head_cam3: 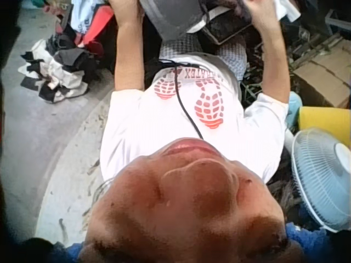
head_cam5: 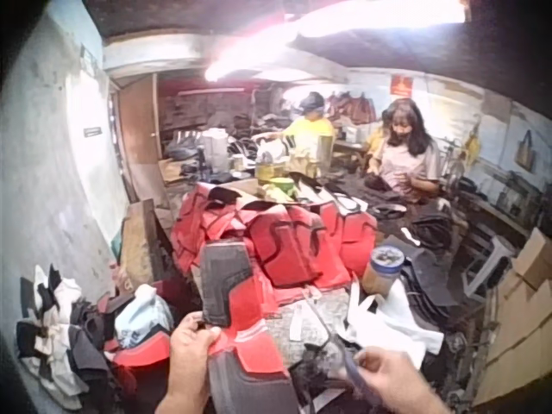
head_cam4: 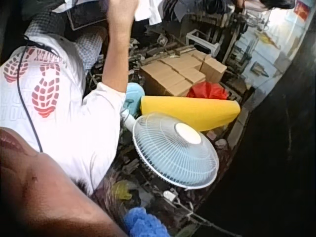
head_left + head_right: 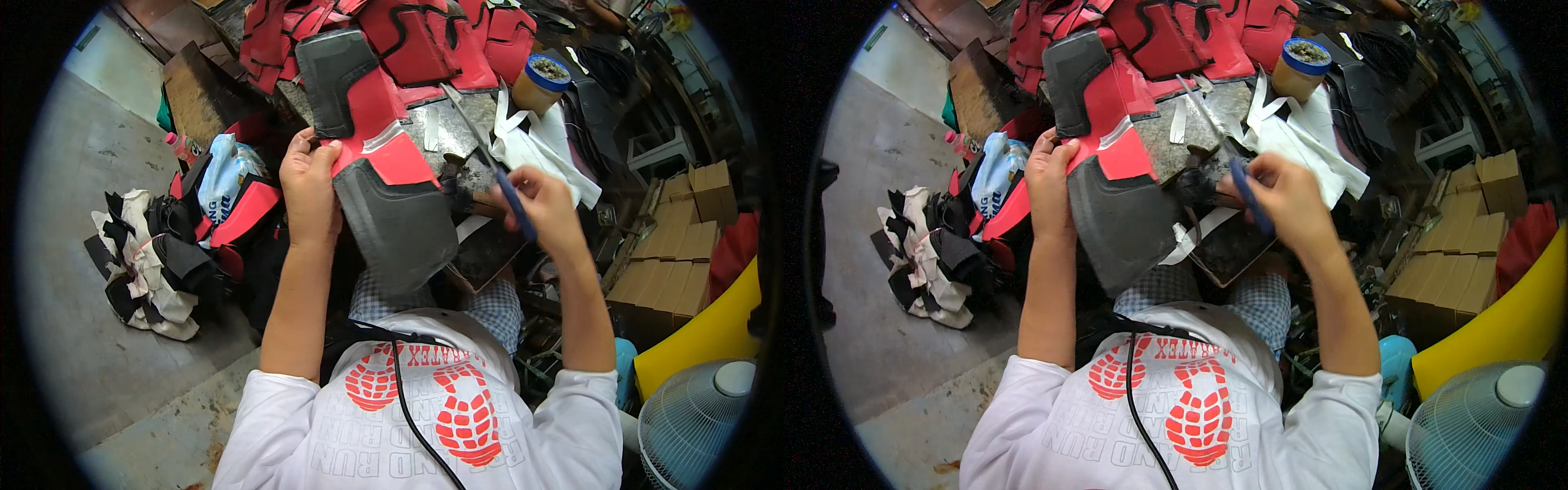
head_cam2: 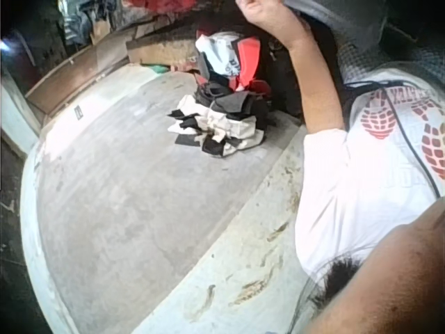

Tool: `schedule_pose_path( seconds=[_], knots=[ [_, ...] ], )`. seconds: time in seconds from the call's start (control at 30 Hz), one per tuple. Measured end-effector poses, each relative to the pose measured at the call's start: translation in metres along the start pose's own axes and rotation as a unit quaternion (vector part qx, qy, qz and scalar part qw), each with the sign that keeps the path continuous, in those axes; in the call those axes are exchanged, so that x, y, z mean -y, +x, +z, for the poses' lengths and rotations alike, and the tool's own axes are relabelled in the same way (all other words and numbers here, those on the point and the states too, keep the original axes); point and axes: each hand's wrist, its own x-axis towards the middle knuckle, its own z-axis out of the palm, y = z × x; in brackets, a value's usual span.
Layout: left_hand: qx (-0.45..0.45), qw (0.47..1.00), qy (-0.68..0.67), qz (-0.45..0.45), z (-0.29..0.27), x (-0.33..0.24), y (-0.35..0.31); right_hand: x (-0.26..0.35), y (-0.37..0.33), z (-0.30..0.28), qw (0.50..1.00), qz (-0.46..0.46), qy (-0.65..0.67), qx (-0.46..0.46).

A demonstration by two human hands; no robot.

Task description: The person repeatedly picks up pink foam pieces with black outlines, applies white tape to edges, and trims excess tape with scissors. Finished pieces are placed on a nearby table.

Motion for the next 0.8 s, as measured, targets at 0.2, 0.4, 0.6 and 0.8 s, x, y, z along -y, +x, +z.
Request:
schedule_pose_path(
  seconds=[0.2,0.4,0.6,0.8],
  knots=[
    [0.057,0.997,0.030,-0.031,0.001,-0.002,0.006,-0.028,0.078,-0.029,0.886,-0.101,-0.430,-0.138],
    [0.066,0.997,-0.024,-0.021,0.036,0.013,0.003,-0.004,0.031,-0.017,0.991,-0.115,0.067,0.028],
    [0.193,0.970,0.133,-0.067,0.088,0.033,-0.013,0.002,-0.035,-0.010,0.939,-0.051,0.337,0.058],
    [0.317,0.932,0.153,-0.090,0.104,0.027,-0.028,-0.012,0.002,-0.110,0.936,-0.185,0.239,-0.183]
  ],
)
